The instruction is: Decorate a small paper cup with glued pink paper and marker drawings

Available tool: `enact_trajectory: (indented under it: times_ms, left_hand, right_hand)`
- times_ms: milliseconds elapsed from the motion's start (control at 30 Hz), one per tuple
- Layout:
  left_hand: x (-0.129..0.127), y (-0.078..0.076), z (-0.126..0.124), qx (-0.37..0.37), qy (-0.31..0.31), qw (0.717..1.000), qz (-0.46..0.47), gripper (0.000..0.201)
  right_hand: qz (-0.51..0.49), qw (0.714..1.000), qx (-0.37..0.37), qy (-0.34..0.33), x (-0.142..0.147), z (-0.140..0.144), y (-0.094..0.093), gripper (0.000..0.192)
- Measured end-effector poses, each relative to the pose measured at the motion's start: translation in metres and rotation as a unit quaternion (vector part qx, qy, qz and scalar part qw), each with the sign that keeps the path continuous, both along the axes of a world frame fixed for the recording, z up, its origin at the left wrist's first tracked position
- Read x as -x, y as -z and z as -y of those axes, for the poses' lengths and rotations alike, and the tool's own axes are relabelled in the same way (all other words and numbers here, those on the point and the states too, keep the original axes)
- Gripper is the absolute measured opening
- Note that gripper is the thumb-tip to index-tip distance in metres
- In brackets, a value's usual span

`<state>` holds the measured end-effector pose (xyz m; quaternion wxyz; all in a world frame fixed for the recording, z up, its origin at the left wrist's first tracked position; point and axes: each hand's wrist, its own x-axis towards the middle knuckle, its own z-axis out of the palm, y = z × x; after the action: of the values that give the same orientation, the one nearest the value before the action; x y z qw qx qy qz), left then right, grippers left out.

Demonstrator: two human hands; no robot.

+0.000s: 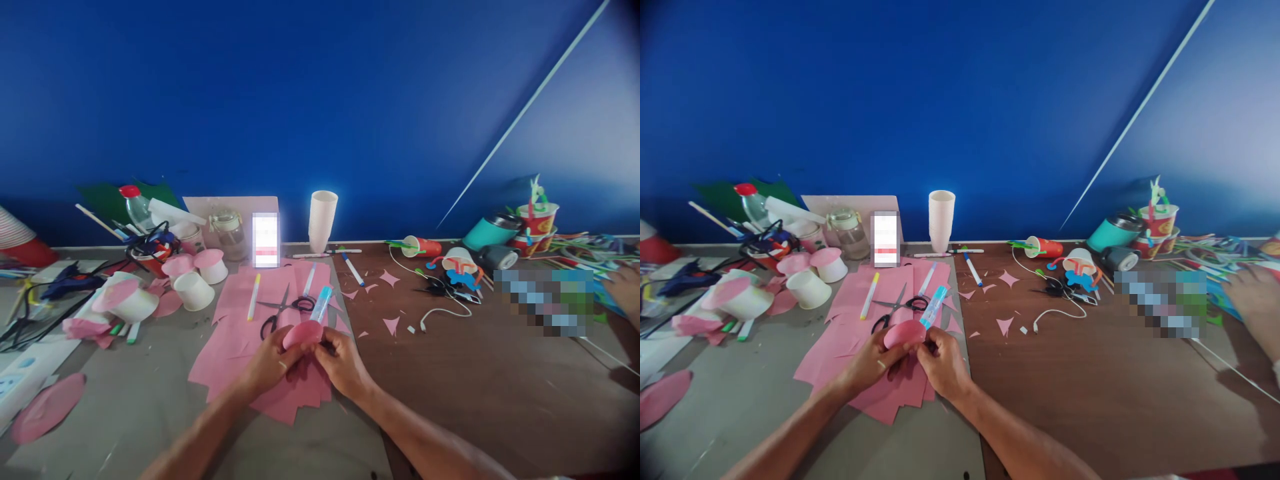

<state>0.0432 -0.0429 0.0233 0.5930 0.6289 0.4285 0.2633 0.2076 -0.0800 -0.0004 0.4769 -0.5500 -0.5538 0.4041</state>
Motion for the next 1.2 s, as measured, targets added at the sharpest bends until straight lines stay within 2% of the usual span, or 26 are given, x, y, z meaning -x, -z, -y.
enact_trajectory:
  times_ms: [67, 100, 133, 200, 233, 300, 433, 533, 667, 833, 933, 1000, 1067, 1133, 1200]
  left_hand:
    - [0.001, 0.003, -0.001, -0.012, -0.010, 1.000, -0.009, 0.022]
    - [0.003, 0.006, -0.002, -0.044, -0.024, 0.998, -0.024, 0.020]
    - [0.005, 0.008, -0.004, -0.095, -0.041, 0.994, -0.043, 0.016]
    - [0.011, 0.013, -0.007, -0.234, -0.075, 0.966, -0.079, 0.008]
    - [0.015, 0.015, -0.009, -0.295, -0.079, 0.948, -0.087, 0.012]
    - [0.022, 0.017, -0.013, -0.370, -0.072, 0.921, -0.098, 0.021]
    - [0.027, 0.017, -0.016, -0.440, -0.062, 0.885, -0.141, 0.026]
    - [0.026, 0.018, -0.016, -0.468, -0.058, 0.866, -0.166, 0.026]
    - [0.022, 0.020, -0.016, -0.460, -0.057, 0.873, -0.153, 0.026]
    - [0.020, 0.018, -0.014, -0.356, -0.051, 0.926, -0.118, 0.023]
    - [0.018, 0.013, -0.013, -0.274, -0.038, 0.952, -0.127, 0.010]
    - [0.017, 0.010, -0.011, -0.225, -0.019, 0.966, -0.124, 0.017]
    - [0.016, 0.008, -0.010, -0.174, 0.007, 0.979, -0.105, 0.027]
    - [0.016, 0.006, -0.010, -0.137, 0.026, 0.987, -0.077, 0.030]
    - [0.017, 0.006, -0.009, -0.131, 0.029, 0.989, -0.058, 0.030]
  right_hand:
    - [-0.001, 1.000, -0.001, -0.001, 0.000, 0.000, -0.001, 0.016]
    - [-0.005, 1.000, -0.004, -0.003, -0.001, 0.001, 0.000, 0.014]
    - [-0.011, 1.000, -0.009, -0.004, -0.001, 0.001, 0.000, 0.011]
    - [-0.027, 0.999, -0.029, 0.008, -0.003, 0.000, 0.002, 0.009]
    - [-0.035, 0.998, -0.039, 0.020, -0.005, -0.001, 0.004, 0.013]
    - [-0.053, 0.996, -0.057, 0.043, -0.008, -0.002, 0.007, 0.018]
    - [-0.064, 0.993, -0.080, 0.056, -0.014, -0.004, 0.008, 0.017]
    - [-0.048, 0.992, -0.116, 0.025, -0.016, -0.002, 0.001, 0.020]
    - [0.006, 0.985, -0.163, -0.059, -0.017, 0.005, -0.008, 0.039]
    - [0.093, 0.960, -0.229, -0.129, -0.012, 0.012, -0.003, 0.069]
    - [0.103, 0.964, -0.231, -0.083, -0.010, 0.012, 0.001, 0.054]
    - [0.081, 0.977, -0.197, -0.022, -0.010, 0.008, 0.001, 0.036]
    - [0.043, 0.988, -0.144, 0.025, -0.012, 0.003, 0.001, 0.025]
    - [0.001, 0.995, -0.088, 0.048, -0.014, -0.003, 0.001, 0.028]
    - [-0.028, 0.997, -0.052, 0.058, -0.015, -0.007, 0.003, 0.033]
